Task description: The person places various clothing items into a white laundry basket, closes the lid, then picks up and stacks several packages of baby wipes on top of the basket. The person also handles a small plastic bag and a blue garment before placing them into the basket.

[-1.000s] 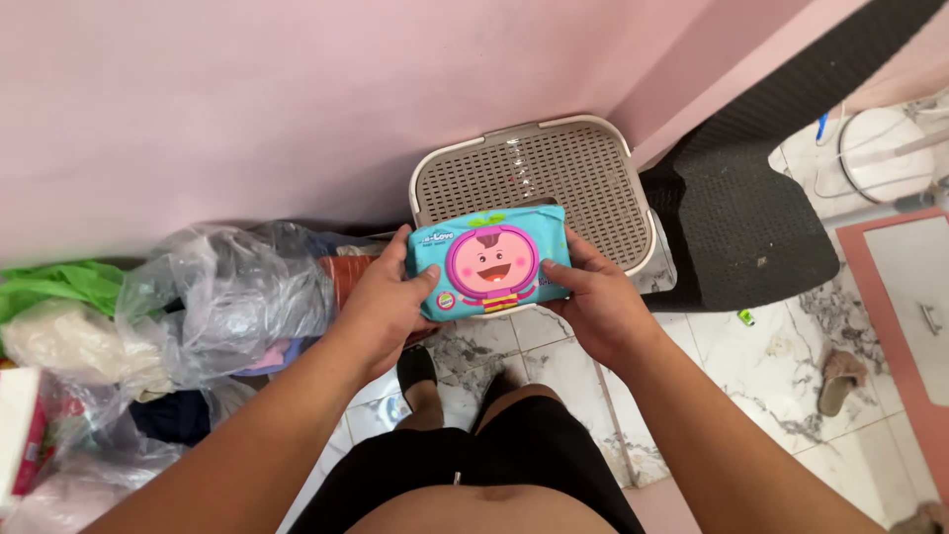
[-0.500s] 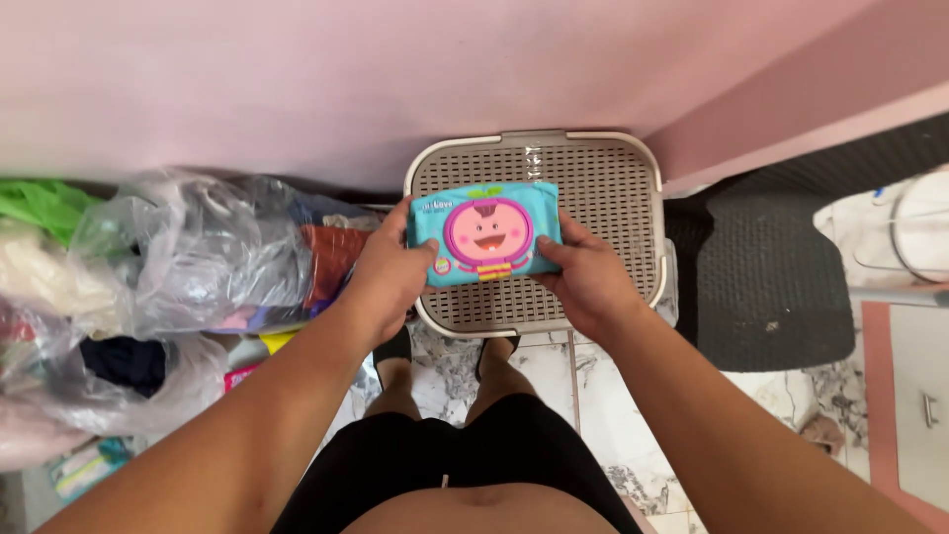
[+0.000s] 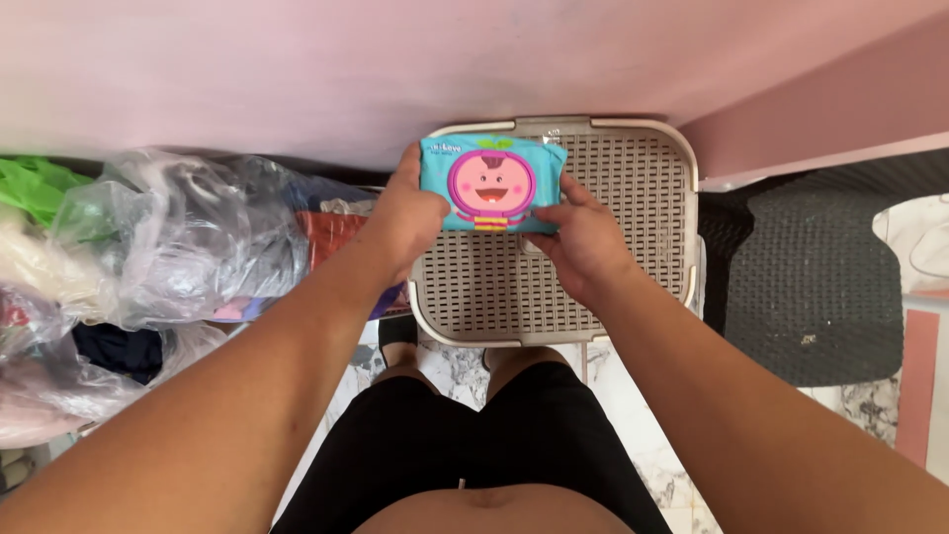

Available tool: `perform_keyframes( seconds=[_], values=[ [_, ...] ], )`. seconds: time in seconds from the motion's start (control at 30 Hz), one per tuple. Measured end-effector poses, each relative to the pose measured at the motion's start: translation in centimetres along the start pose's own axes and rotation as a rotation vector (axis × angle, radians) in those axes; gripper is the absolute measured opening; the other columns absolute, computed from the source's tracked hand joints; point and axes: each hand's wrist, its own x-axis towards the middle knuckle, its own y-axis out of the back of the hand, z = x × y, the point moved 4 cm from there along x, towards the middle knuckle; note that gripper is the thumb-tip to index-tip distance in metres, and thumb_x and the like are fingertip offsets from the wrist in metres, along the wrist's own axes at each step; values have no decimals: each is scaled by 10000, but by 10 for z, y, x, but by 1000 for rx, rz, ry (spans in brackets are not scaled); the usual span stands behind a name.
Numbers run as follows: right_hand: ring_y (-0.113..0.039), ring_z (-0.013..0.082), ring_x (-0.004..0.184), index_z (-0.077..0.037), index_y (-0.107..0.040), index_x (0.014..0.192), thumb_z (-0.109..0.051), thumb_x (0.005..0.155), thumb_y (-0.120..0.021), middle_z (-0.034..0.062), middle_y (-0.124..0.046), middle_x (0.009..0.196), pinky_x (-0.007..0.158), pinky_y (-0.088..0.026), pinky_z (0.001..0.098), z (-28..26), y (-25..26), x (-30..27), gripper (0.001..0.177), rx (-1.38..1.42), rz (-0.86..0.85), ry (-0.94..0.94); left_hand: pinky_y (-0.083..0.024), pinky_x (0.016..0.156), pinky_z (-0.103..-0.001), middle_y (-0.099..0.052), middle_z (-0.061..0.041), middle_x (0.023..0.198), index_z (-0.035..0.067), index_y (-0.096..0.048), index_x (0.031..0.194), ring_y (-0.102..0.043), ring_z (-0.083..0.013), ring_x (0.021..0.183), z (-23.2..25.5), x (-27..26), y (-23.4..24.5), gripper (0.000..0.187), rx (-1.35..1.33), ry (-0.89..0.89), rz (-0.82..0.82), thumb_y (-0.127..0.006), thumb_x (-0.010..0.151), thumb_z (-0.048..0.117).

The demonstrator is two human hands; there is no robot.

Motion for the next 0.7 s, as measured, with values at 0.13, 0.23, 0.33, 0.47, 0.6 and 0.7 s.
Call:
perform_keyframes(
  seconds=[0.13, 0.23, 0.33, 0.47, 0.6, 0.7],
  values=[
    [-595, 252, 1195, -93, -316, 1564, 16, 884, -499, 134, -572, 1359, 1068, -469, 459, -5, -3, 11, 712, -24, 42, -11, -475, 1008, -307, -611, -119, 1326, 131, -209, 1595, -620, -197, 1171, -3, 13, 2, 861, -15, -15, 12, -547, 824, -50],
    [-564, 260, 1239, -54, -265, 1592, -66, 919, -505, 150, -544, 1384, 1121, -457, 440, -6, -9, 19, 715, 79, -57, 53, -461, 1055, -308, -590, -151, 1418, 137, -164, 1615, -602, -221, 1260, -11, 20, 3, 896, 9, -64, -34, -601, 841, 22],
    [-442, 310, 1339, -14, -298, 1610, -143, 923, -553, 117, -451, 1537, 1144, -394, 428, -3, -14, 25, 744, 93, -84, 60, -397, 1117, -335, -258, -181, 1612, 124, -176, 1600, -424, -293, 1416, -15, 30, -3, 910, 282, -117, -30, -692, 851, 105],
    [-241, 330, 1499, -74, -203, 1605, -171, 890, -572, 91, -267, 1646, 1170, -368, 472, 1, -16, 21, 810, -41, -35, -51, -374, 1157, -349, -21, -117, 1712, 186, -214, 1610, -308, -302, 1516, -24, 33, -7, 909, 329, -9, -42, -698, 840, 164],
    [-187, 346, 1514, -128, -165, 1614, -212, 873, -565, 56, -198, 1670, 1149, -350, 501, -5, -18, 3, 847, -141, 3, -67, -412, 1110, -368, -220, -170, 1621, 231, -272, 1634, -435, -324, 1425, -27, 21, 0, 874, 281, 1, -56, -688, 869, 169],
    [-240, 297, 1522, -134, -197, 1597, -240, 866, -572, 46, -280, 1642, 1125, -357, 509, -9, -25, -14, 828, -237, 17, -36, -485, 1042, -382, -573, -207, 1467, 230, -323, 1653, -615, -317, 1296, -29, 4, 14, 838, 178, 7, -76, -692, 903, 179]
  ],
)
